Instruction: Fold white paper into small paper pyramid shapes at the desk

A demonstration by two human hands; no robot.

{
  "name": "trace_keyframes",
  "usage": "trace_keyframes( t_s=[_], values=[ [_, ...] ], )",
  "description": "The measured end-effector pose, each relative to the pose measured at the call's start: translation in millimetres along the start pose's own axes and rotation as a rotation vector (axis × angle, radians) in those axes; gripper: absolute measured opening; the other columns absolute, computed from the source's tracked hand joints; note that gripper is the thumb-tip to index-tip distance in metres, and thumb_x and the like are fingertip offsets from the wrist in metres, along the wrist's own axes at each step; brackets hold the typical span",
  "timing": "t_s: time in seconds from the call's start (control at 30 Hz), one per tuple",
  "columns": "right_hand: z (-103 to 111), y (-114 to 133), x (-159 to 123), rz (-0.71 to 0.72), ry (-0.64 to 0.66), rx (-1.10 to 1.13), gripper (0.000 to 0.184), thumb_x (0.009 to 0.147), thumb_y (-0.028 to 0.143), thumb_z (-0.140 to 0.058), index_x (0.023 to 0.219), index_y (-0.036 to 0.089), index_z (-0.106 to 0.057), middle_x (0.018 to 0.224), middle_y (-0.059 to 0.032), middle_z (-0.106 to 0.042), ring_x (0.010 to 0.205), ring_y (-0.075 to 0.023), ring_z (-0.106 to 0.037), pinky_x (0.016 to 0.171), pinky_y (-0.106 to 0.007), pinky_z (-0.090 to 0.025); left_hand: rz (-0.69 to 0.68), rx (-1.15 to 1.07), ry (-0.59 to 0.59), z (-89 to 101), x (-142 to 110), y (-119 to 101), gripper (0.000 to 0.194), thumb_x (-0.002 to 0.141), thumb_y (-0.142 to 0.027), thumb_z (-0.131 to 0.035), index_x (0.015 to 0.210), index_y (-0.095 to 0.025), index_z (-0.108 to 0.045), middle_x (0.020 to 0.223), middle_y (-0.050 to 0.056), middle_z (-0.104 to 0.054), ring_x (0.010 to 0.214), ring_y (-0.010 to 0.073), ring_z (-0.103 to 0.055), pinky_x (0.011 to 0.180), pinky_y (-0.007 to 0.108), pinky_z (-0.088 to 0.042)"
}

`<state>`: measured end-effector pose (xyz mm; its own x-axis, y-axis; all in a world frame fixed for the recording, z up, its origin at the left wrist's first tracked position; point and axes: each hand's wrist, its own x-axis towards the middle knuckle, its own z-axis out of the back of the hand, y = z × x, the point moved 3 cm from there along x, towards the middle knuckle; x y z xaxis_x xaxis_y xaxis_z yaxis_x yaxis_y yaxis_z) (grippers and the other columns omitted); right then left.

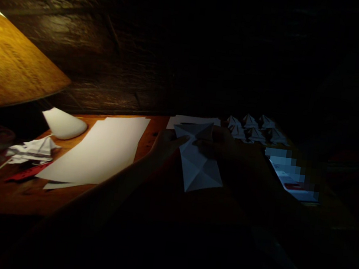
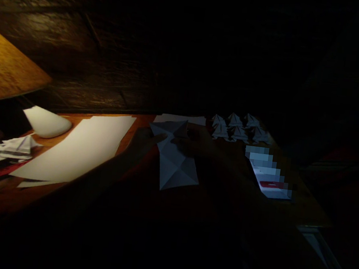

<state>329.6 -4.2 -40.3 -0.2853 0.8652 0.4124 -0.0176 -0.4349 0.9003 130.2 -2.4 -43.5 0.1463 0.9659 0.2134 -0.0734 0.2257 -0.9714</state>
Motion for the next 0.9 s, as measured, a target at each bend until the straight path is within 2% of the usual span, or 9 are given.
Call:
trace_keyframes(
  t_s=[0.2, 0.33, 0.53, 0.6, 0.7, 0.8, 0.9],
  values=[
    [1, 0, -3, -0.035, 0.003, -0.042, 0.031, 0.07, 0.042, -0.087, 0.086, 0.019, -0.075, 0.092, -0.0065, -0.078, 0.088, -0.0246, -0.072, 0.081, -0.042, -0.059, 0.023, 0.023, 0.033, -1.5, -3, 0, 0.021, 0.073, -0.034, -0.084, 0.082, -0.016, -0.079, 0.089, 0.009, -0.08, 0.084, 0.0232, -0.076, 0.074, 0.034, -0.062],
    [3, 2, -3, -0.084, -0.038, -0.067, 0.03, 0.068, 0.041, -0.088, 0.081, 0.017, -0.073, 0.086, -0.0074, -0.077, 0.082, -0.0258, -0.072, 0.076, -0.041, -0.06, 0.03, 0.037, 0.064, -5.0, -6, -1, 0.022, 0.072, -0.028, -0.086, 0.089, -0.016, -0.078, 0.087, 0.009, -0.079, 0.09, 0.0273, -0.075, 0.077, 0.038, -0.063],
    [11, 0, 1, -0.106, -0.169, -0.106, 0.041, 0.064, 0.051, -0.089, 0.084, 0.02, -0.071, 0.092, -0.0089, -0.078, 0.084, -0.0277, -0.072, 0.074, -0.043, -0.06, -0.032, -0.062, 0.263, -15.6, -7, -1, 0.039, 0.067, -0.023, -0.088, 0.103, -0.017, -0.076, 0.106, 0.01, -0.079, 0.1, 0.0286, -0.075, 0.091, 0.043, -0.062],
    [11, -4, 1, -0.146, -0.183, -0.076, 0.045, 0.063, 0.054, -0.09, 0.087, 0.02, -0.071, 0.093, -0.0094, -0.078, 0.081, -0.0266, -0.071, 0.072, -0.041, -0.059, -0.028, -0.093, 0.282, -17.7, -8, 0, 0.042, 0.067, -0.02, -0.086, 0.107, -0.017, -0.074, 0.109, 0.011, -0.078, 0.101, 0.0281, -0.075, 0.092, 0.043, -0.061],
    [6, -8, 0, -0.196, -0.155, 0.062, 0.048, 0.067, 0.062, -0.086, 0.087, 0.021, -0.072, 0.09, -0.0086, -0.077, 0.077, -0.0239, -0.07, 0.07, -0.039, -0.057, 0.007, -0.11, 0.197, -15.8, -6, 0, 0.036, 0.068, -0.018, -0.083, 0.102, -0.016, -0.072, 0.104, 0.011, -0.078, 0.101, 0.0281, -0.074, 0.09, 0.043, -0.061],
    [2, -7, 0, -0.179, -0.136, 0.223, 0.054, 0.076, 0.075, -0.072, 0.083, 0.022, -0.072, 0.085, -0.0055, -0.075, 0.076, -0.0219, -0.07, 0.073, -0.037, -0.056, 0.029, -0.152, 0.062, -9.3, -2, -1, 0.031, 0.07, -0.018, -0.082, 0.099, -0.017, -0.07, 0.096, 0.009, -0.078, 0.105, 0.0293, -0.072, 0.089, 0.044, -0.06],
    [1, -3, -1, -0.155, -0.151, 0.227, 0.063, 0.084, 0.083, -0.055, 0.074, 0.022, -0.069, 0.077, -0.0045, -0.07, 0.075, -0.0206, -0.068, 0.074, -0.036, -0.054, 0.033, -0.2, -0.008, -2.9, 2, -3, 0.029, 0.073, -0.018, -0.079, 0.1, -0.018, -0.069, 0.095, 0.007, -0.076, 0.109, 0.0299, -0.07, 0.09, 0.044, -0.058]
  ],
)
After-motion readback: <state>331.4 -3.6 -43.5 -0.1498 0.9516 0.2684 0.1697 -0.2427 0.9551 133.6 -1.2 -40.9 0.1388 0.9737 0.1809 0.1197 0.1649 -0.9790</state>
